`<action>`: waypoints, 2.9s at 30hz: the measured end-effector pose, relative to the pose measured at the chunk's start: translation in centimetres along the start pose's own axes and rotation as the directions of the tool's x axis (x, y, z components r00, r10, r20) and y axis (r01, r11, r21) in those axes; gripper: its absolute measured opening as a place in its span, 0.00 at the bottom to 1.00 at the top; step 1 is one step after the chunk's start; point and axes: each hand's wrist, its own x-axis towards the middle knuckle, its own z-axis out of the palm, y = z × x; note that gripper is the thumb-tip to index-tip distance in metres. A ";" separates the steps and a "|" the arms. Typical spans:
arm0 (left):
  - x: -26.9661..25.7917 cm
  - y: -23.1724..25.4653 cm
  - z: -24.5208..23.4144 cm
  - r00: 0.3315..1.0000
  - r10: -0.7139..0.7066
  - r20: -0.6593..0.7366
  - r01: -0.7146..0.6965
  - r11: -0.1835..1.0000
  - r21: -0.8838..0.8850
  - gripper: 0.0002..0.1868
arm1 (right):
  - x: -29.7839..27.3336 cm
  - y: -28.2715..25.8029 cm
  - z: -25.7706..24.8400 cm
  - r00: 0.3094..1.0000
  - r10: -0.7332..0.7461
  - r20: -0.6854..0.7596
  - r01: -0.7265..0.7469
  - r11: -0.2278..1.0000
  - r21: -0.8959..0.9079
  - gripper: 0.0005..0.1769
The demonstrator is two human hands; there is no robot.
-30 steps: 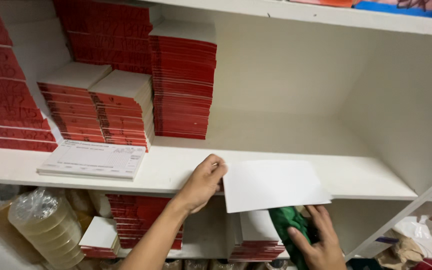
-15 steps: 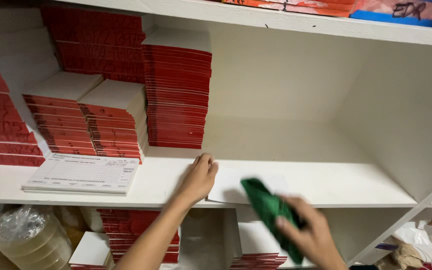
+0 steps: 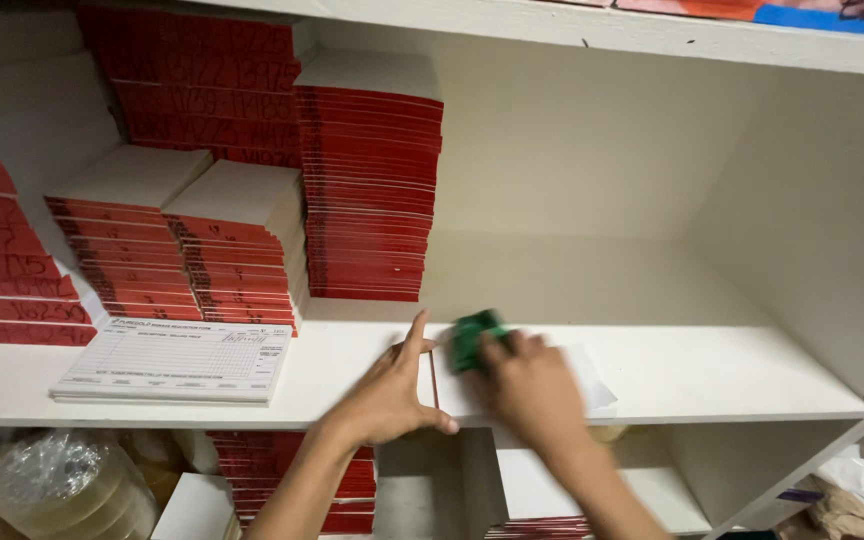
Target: The person uses a green cloth to wipe down a white shelf and multiple stacks of red booklets in a storage area.
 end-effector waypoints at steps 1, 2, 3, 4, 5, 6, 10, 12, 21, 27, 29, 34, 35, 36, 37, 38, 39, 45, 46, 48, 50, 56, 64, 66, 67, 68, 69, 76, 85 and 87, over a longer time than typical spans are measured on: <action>0.0 -0.1 0.0 1.000 0.005 -0.015 -0.006 1.000 -0.030 0.81 | 0.2 -2.1 -0.7 0.994 -0.103 -0.034 0.105 0.993 0.049 0.18; -0.5 0.6 -0.5 1.000 0.004 -0.015 -0.005 1.000 -0.030 0.81 | 0.0 -3.4 -1.5 0.994 -0.104 -0.033 0.105 0.993 0.049 0.18; -1.0 1.2 -0.9 0.999 -0.033 -0.002 0.033 0.998 0.046 0.71 | -0.2 -4.8 -2.2 0.991 -0.106 -0.077 0.109 0.993 0.047 0.24; -1.5 1.9 -1.3 0.997 -0.071 0.008 0.069 0.990 0.122 0.64 | -0.5 -6.2 -3.0 0.987 -0.108 -0.121 0.114 0.993 0.043 0.29; -1.2 1.3 -0.9 0.997 -0.072 0.012 0.070 0.990 0.124 0.64 | -0.4 -5.2 -2.6 0.987 -0.105 -0.119 0.111 0.993 0.046 0.29; -1.0 0.7 -0.5 0.999 -0.039 -0.029 0.041 0.997 0.070 0.71 | -0.4 -4.1 -2.3 0.997 -0.043 -0.063 0.052 0.988 0.148 0.23; -0.6 -0.1 0.3 0.994 0.053 -0.098 -0.049 0.998 0.045 0.75 | -0.9 2.1 -1.2 0.970 0.232 0.069 -0.236 0.970 0.052 0.21; -0.8 0.6 0.1 0.996 0.070 -0.062 -0.063 0.992 0.107 0.75 | -1.1 4.3 -1.0 0.950 0.288 0.119 -0.290 0.957 -0.003 0.24; 0.1 1.1 2.8 0.969 0.193 -0.155 -0.127 0.926 0.356 0.68 | -1.2 -1.8 -2.3 0.998 0.029 0.056 -0.029 1.000 -0.006 0.21; -0.2 1.4 2.8 0.978 0.132 -0.163 -0.077 0.947 0.311 0.65 | 0.2 5.4 -0.6 0.962 0.235 0.138 -0.244 0.969 0.050 0.21; 0.2 1.1 2.9 0.981 0.116 -0.157 -0.061 0.947 0.316 0.65 | -0.2 8.1 0.7 0.922 0.362 0.139 -0.363 0.932 -0.018 0.26; 0.1 1.3 3.1 0.985 0.081 -0.155 -0.040 0.968 0.249 0.65 | -1.1 6.2 4.0 0.963 0.259 -0.071 -0.266 0.888 -0.374 0.27; 0.5 1.0 3.2 0.984 0.087 -0.157 -0.045 0.966 0.256 0.65 | -0.9 3.5 2.6 0.962 0.263 -0.079 -0.273 0.887 -0.373 0.27; 0.8 0.6 3.4 0.976 0.118 -0.185 -0.064 0.959 0.277 0.65 | -0.8 0.7 1.2 0.982 0.155 -0.105 -0.181 0.932 -0.313 0.23; 0.9 0.0 3.8 0.968 0.142 -0.209 -0.076 0.953 0.295 0.66 | -1.1 -2.3 -0.1 0.990 0.047 -0.130 -0.078 0.965 -0.251 0.20; 0.6 0.4 3.8 0.969 0.140 -0.206 -0.075 0.952 0.298 0.66 | -1.2 -2.9 -0.5 0.990 0.050 -0.129 -0.081 0.966 -0.247 0.20; 0.4 0.7 3.6 0.978 0.095 -0.187 -0.038 0.956 0.291 0.65 | -1.2 -3.5 -0.8 0.985 0.031 -0.170 -0.055 0.989 -0.138 0.26; 0.1 0.8 3.6 0.975 0.079 -0.208 -0.013 0.953 0.302 0.64 | -0.8 5.1 0.8 0.975 0.222 -0.015 -0.221 0.975 0.036 0.20; 0.0 1.0 3.6 0.974 0.071 -0.215 -0.009 0.960 0.279 0.63 | -1.0 6.9 0.7 0.942 0.334 -0.009 -0.334 0.943 -0.003 0.20; 0.0 0.9 3.6 0.976 0.057 -0.212 0.003 0.962 0.271 0.64 | -1.8 9.4 2.5 0.929 0.367 -0.051 -0.370 0.924 -0.098 0.22; 0.4 0.7 3.6 0.977 0.049 -0.206 0.008 0.964 0.266 0.66 | -2.0 10.3 3.4 0.911 0.399 -0.099 -0.411 0.891 -0.192 0.24; 0.8 -0.2 4.2 0.977 0.090 -0.196 -0.033 0.960 0.278 0.70 | -0.9 3.7 2.6 0.922 0.175 -0.345 -0.325 0.834 -0.446 0.19; 1.4 -1.8 4.5 0.943 0.223 -0.248 -0.123 0.923 0.364 0.64 | -0.2 -5.4 -0.9 0.984 0.032 -0.177 -0.049 0.995 -0.091 0.27; 1.0 -1.0 4.4 0.948 0.204 -0.245 -0.106 0.927 0.361 0.62 | 0.1 -1.7 0.0 0.994 0.084 -0.063 -0.084 0.996 0.005 0.23; 0.8 -0.6 4.4 0.952 0.189 -0.241 -0.094 0.930 0.356 0.65 | 0.3 0.2 0.4 0.990 0.126 0.057 -0.131 0.987 0.091 0.21; 0.6 -0.6 4.2 0.953 0.184 -0.243 -0.089 0.930 0.356 0.65 | 0.0 2.2 0.5 0.991 0.122 0.058 -0.127 0.987 0.095 0.21; 0.6 -0.5 4.2 0.955 0.176 -0.237 -0.087 0.935 0.344 0.64 | -0.2 4.4 0.5 0.967 0.236 0.094 -0.242 0.969 0.052 0.23; 0.5 -2.3 5.3 0.679 0.704 -0.209 -0.407 0.598 0.691 0.44 | -3.6 11.3 -4.2 0.701 0.616 0.358 -0.712 0.591 0.379 0.33; 0.3 1.9 4.3 0.368 0.855 -0.366 -0.481 0.512 0.712 0.04 | -3.6 12.7 -5.5 0.555 0.751 0.358 -0.734 0.240 0.635 0.24; 0.7 2.1 4.7 0.381 0.781 -0.494 -0.516 0.623 0.588 0.05 | -4.1 13.0 -5.3 0.541 0.769 0.340 -0.726 0.223 0.650 0.26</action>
